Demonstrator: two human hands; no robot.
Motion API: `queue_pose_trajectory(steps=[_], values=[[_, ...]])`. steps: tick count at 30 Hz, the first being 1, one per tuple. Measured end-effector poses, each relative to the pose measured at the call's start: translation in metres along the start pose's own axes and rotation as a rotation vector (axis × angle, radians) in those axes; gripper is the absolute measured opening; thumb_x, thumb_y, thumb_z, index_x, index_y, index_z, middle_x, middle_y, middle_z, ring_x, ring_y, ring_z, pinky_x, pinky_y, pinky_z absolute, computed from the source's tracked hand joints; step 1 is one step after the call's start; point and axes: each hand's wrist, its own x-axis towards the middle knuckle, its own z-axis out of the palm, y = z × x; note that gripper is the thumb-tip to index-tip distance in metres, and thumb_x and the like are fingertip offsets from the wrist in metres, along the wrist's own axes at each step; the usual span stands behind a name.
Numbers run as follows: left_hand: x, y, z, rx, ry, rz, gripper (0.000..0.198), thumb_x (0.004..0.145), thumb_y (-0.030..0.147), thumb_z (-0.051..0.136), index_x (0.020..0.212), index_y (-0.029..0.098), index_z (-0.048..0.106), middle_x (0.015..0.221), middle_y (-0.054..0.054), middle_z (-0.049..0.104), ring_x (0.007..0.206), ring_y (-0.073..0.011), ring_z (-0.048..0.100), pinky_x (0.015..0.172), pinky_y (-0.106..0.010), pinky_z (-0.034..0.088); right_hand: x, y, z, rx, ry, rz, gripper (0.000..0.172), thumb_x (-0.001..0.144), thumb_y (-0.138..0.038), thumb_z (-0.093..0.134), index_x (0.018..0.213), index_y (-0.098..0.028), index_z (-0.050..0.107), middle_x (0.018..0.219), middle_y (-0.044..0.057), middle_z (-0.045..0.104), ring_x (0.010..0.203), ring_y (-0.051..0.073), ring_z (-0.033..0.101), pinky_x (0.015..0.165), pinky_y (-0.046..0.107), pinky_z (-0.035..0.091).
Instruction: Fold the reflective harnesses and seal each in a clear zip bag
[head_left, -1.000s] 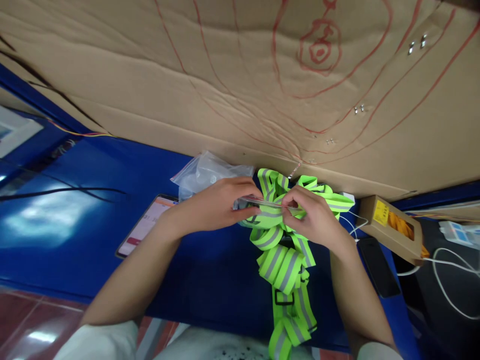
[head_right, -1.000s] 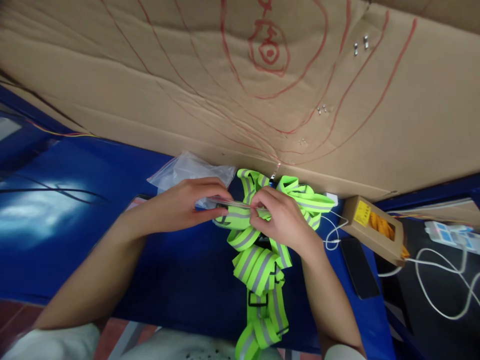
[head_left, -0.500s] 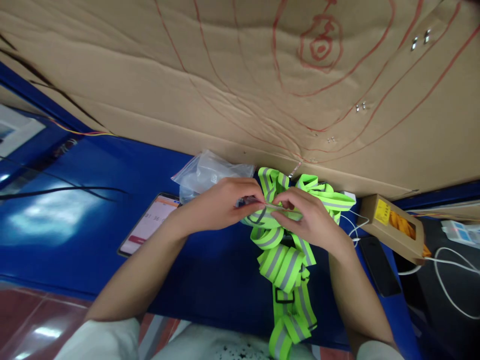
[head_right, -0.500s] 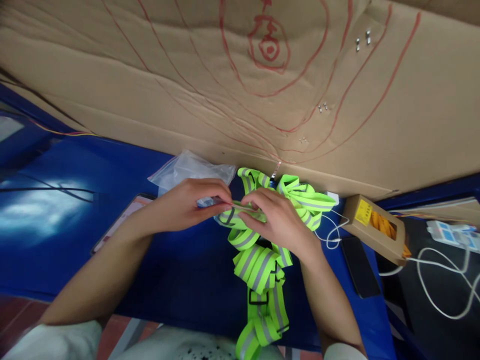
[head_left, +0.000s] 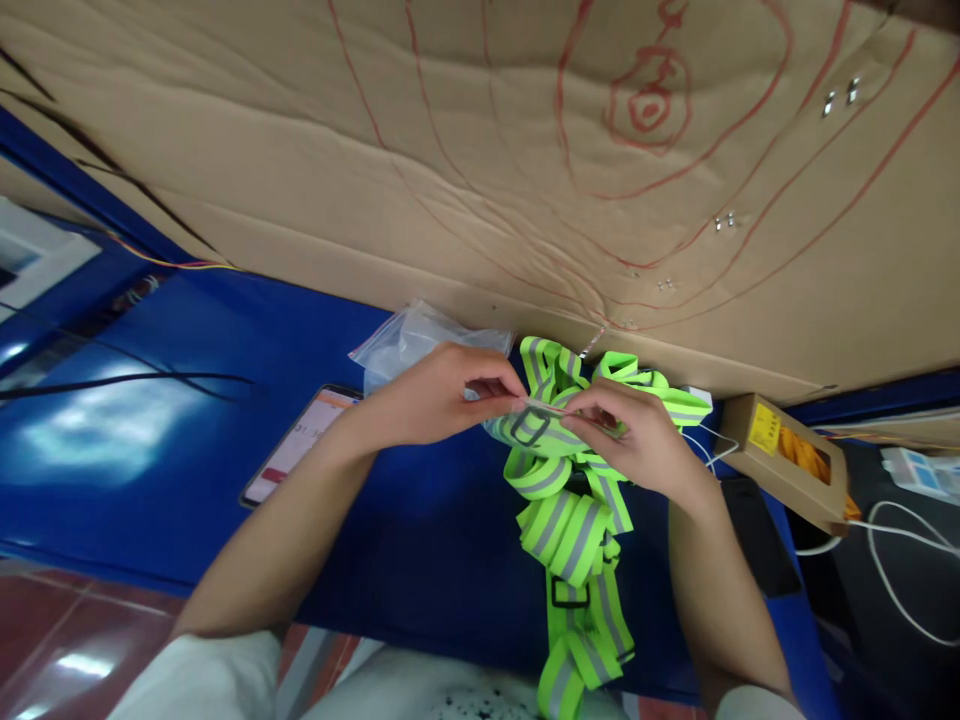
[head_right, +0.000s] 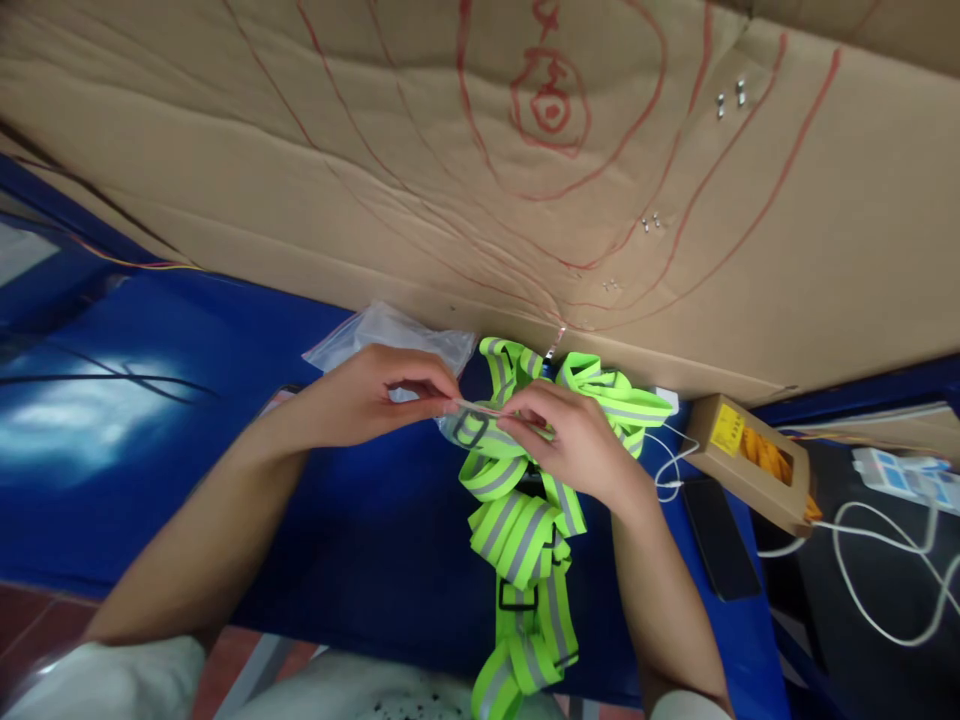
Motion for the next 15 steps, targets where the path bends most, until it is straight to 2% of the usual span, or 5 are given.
queue_pose_trajectory(steps=[4,10,15], values=[[0.004,0.001,0.007,-0.018,0.067,0.072,0.009,0.098,0.022,0.066,0.094,0.015,0.071,0.085,-0.001,0.072,0.075,-0.0105,0.066,0.073,-0.019,0.051,0.001,-0.002,-0.003,-0.030,0.027,-0.016,0.002,0.100,-0.023,0.065,0.099,-0.021,0.065,0.083,0.000,0.061,0.073,0.012,0.057,0.068,0.026,0.044],[0.007,0.004,0.022,0.002,0.057,0.132,0.008,0.100,0.022,0.064,0.099,0.017,0.070,0.090,-0.001,0.073,0.078,-0.0105,0.066,0.074,-0.020,0.051,0.003,-0.007,0.006,0.002,0.064,-0.052,0.003,0.100,-0.019,0.062,0.100,-0.022,0.061,0.086,0.001,0.061,0.076,0.013,0.058,0.067,0.026,0.047],[0.006,0.003,0.028,0.067,0.111,0.208,0.014,0.103,0.026,0.060,0.097,0.017,0.069,0.090,-0.004,0.073,0.078,-0.0130,0.065,0.073,-0.024,0.050,0.003,-0.006,0.009,-0.002,0.078,-0.108,0.006,0.100,-0.016,0.061,0.100,-0.022,0.062,0.088,0.002,0.064,0.079,0.014,0.061,0.069,0.028,0.047]])
